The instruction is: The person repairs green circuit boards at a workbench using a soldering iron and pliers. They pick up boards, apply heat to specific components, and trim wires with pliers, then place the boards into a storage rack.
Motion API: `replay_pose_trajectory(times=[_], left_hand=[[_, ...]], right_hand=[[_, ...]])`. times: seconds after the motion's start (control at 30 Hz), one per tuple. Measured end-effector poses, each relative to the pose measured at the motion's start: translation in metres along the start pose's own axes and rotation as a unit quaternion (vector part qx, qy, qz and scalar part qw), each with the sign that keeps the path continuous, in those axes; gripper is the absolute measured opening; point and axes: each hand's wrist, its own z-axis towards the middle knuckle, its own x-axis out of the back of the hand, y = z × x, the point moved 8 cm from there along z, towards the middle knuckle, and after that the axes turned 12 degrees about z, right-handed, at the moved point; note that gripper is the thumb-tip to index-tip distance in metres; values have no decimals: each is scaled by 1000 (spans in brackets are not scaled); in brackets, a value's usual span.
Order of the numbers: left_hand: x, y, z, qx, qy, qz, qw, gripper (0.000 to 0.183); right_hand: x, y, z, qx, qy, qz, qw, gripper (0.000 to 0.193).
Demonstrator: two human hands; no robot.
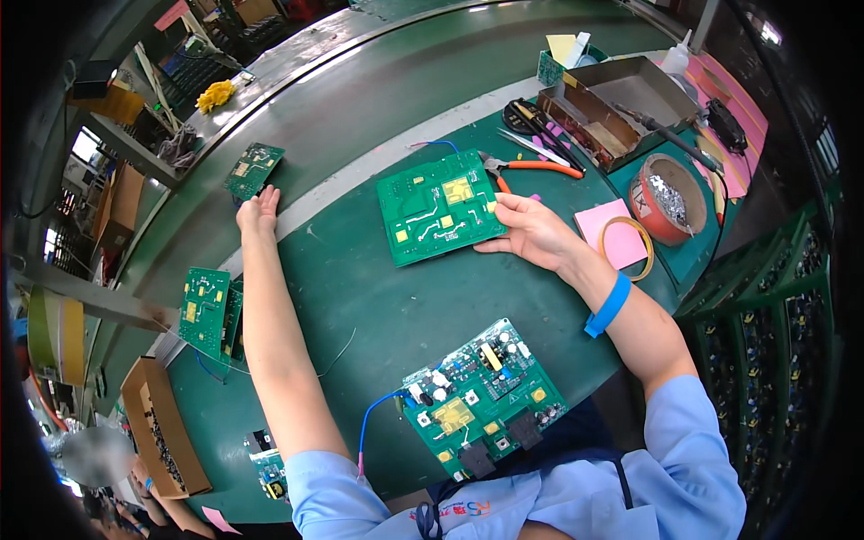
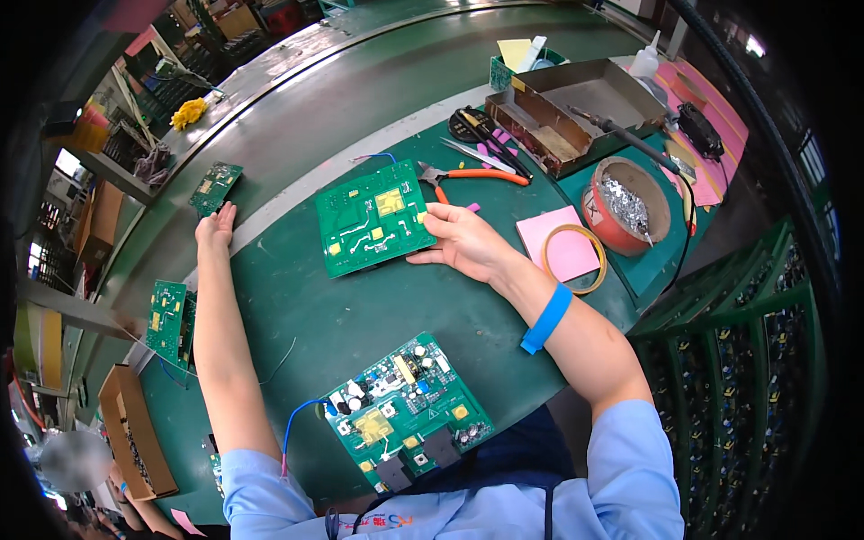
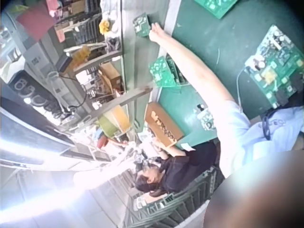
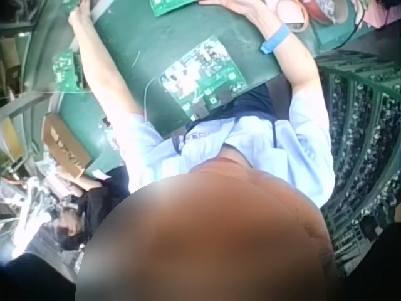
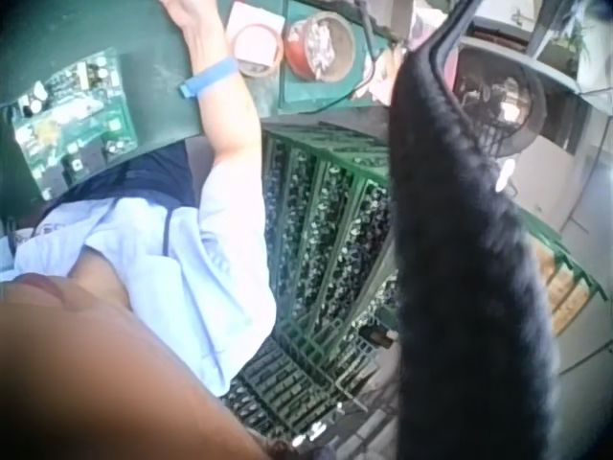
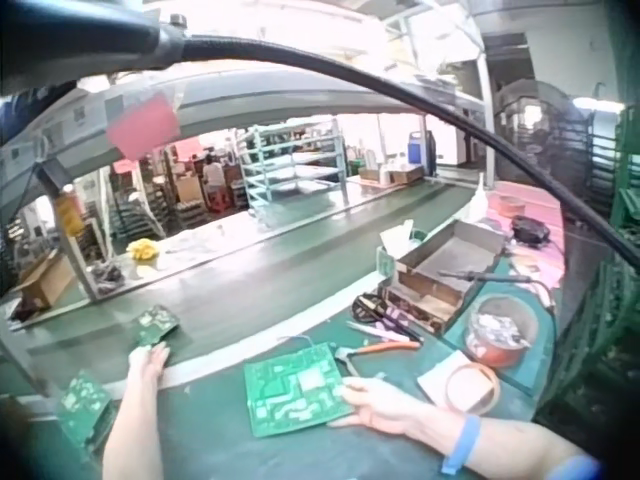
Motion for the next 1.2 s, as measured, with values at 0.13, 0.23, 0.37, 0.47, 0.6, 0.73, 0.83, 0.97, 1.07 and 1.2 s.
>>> replay_pose_trajectory(times=[0.13,0.23,0.37,0.47,0.6,0.73,0.83,0.97,1.07,1.2], left_hand=[[-2,-3,14,26,-19,-53,998,35],[-2,-2,17,42,16,-30,999,36],[-5,-6,22,49,33,42,997,24],[-2,-6,23,33,72,37,996,16],[-6,-3,18,3,93,66,993,12],[-7,5,8,-22,52,81,995,27],[-27,6,-25,-34,-19,98,994,37],[-43,13,-70,-26,-95,108,989,39],[-45,15,-114,-29,-104,149,983,38],[-35,11,-175,-29,-97,198,975,42]], right_hand=[[0,0,0,-4,9,0,1000,30],[0,1,0,-2,15,13,1000,31],[1,1,0,-5,20,1,1000,32],[2,2,1,-11,19,-2,1000,32],[3,2,2,-14,18,1,1000,31],[-3,1,1,-12,12,-10,1000,30],[0,1,-1,-8,20,-5,1000,29],[-2,2,0,-9,15,-18,1000,28],[-2,2,-1,-5,12,-17,1000,27],[-8,-11,-8,26,-8,-9,1000,28]])
